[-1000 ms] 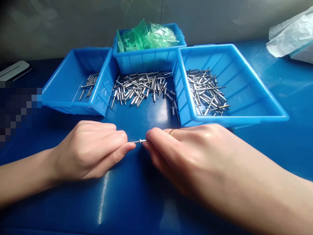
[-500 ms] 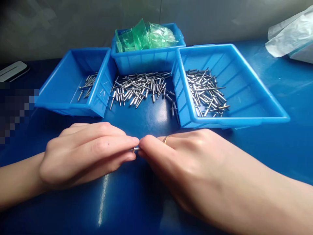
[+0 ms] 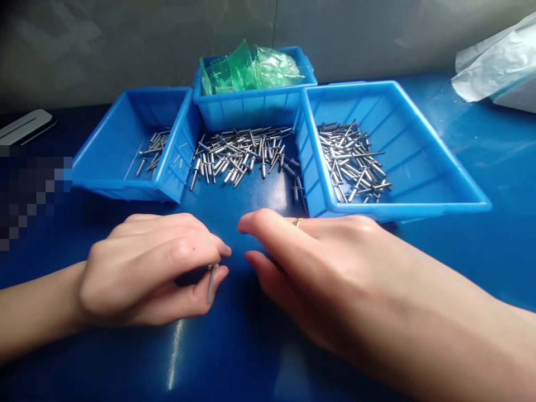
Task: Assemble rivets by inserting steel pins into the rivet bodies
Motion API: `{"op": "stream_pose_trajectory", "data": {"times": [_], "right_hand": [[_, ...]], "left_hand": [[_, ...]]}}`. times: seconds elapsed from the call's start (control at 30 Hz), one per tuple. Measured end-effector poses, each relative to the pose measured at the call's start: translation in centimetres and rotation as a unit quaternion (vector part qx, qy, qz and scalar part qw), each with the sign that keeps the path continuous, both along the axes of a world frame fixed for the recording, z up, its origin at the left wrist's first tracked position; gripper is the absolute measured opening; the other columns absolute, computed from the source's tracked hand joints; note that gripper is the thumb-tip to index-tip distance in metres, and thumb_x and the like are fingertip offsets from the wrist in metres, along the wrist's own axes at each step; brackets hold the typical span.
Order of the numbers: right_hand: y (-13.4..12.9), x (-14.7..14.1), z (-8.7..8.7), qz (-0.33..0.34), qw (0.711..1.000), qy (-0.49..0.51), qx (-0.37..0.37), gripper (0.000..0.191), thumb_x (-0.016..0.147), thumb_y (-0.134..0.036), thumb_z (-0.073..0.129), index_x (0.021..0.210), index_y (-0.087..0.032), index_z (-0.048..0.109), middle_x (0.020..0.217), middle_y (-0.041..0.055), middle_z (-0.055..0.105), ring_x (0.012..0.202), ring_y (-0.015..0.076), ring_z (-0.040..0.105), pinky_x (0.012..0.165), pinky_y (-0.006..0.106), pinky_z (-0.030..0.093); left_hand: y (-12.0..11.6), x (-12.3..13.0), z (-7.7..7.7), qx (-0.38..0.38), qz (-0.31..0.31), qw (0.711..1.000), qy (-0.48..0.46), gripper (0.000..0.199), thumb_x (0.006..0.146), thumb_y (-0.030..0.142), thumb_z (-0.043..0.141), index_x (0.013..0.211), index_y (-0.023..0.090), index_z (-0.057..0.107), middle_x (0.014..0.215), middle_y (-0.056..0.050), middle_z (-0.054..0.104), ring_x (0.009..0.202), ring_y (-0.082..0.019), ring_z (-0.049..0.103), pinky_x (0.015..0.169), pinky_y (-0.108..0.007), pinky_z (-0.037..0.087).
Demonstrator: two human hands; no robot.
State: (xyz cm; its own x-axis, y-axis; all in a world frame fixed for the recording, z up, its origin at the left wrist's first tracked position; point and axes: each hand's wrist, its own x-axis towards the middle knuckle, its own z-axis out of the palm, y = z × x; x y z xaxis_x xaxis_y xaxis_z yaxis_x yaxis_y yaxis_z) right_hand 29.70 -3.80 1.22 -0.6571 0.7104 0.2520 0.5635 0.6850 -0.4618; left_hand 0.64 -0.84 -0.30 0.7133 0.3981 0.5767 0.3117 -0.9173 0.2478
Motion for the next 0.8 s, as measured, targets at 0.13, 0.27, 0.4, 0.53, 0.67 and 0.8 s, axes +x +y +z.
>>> {"op": "stream_pose_trajectory", "data": {"times": [0.13,0.27,0.4,0.53,0.67,0.8], "right_hand": [[-0.2,0.2,0.1,0.016,0.999,-0.029,0.015,0.027,0.136,-0.025,0.051,0.112,-0.032,0.061,0.083,-0.0051,0.075,0.053,0.0178,0.062,0.054,0.035,0.043],[-0.4,0.6,-0.5,0.037,0.998,-0.037,0.039,0.037,0.137,-0.019,0.041,0.107,-0.031,0.059,0.086,-0.0023,0.078,0.053,0.0178,0.06,0.054,0.038,0.042],[-0.2,0.9,-0.8,0.027,0.997,-0.042,0.061,0.036,0.137,-0.021,0.042,0.107,-0.032,0.06,0.088,-0.0005,0.081,0.055,0.019,0.065,0.055,0.038,0.043],[-0.1,1.2,-0.9,0.007,0.996,-0.03,0.08,0.034,0.13,-0.013,0.046,0.106,-0.032,0.061,0.087,-0.0005,0.082,0.053,0.0193,0.066,0.053,0.036,0.045],[-0.2,1.2,-1.4,-0.003,0.996,-0.018,0.087,0.033,0.123,-0.007,0.05,0.111,-0.032,0.067,0.09,-0.0003,0.086,0.056,0.0207,0.073,0.052,0.034,0.048],[-0.3,1.1,-2.0,-0.007,0.995,-0.023,0.097,0.03,0.129,-0.015,0.051,0.114,-0.031,0.071,0.104,0.004,0.094,0.067,0.0241,0.084,0.051,0.034,0.051]], "left_hand": [[0.2,0.0,0.3,0.01,0.012,1.0,0.026,0.033,0.134,0.015,0.068,0.108,0.015,0.087,0.086,-0.001,0.087,0.069,-0.017,0.081,0.069,-0.031,0.066],[0.3,-0.1,0.6,0.027,0.028,0.999,0.033,0.031,0.137,0.019,0.068,0.114,0.014,0.088,0.091,-0.002,0.089,0.075,-0.018,0.083,0.074,-0.03,0.066],[0.2,0.0,0.5,0.032,0.049,0.997,0.054,0.041,0.139,0.021,0.063,0.104,0.016,0.086,0.085,0.0,0.084,0.069,-0.016,0.077,0.069,-0.031,0.061],[0.2,0.1,0.6,0.034,0.05,0.996,0.064,0.052,0.137,0.024,0.057,0.091,0.02,0.081,0.078,0.001,0.08,0.062,-0.017,0.07,0.061,-0.033,0.057],[0.1,0.1,0.7,0.032,0.067,0.996,0.048,0.043,0.126,0.008,0.056,0.095,0.02,0.083,0.078,0.001,0.08,0.063,-0.017,0.073,0.063,-0.032,0.061],[-0.1,-0.2,0.9,0.005,0.037,0.999,0.023,0.031,0.134,0.014,0.063,0.117,0.017,0.089,0.086,0.002,0.089,0.067,-0.015,0.081,0.067,-0.031,0.066]]}}
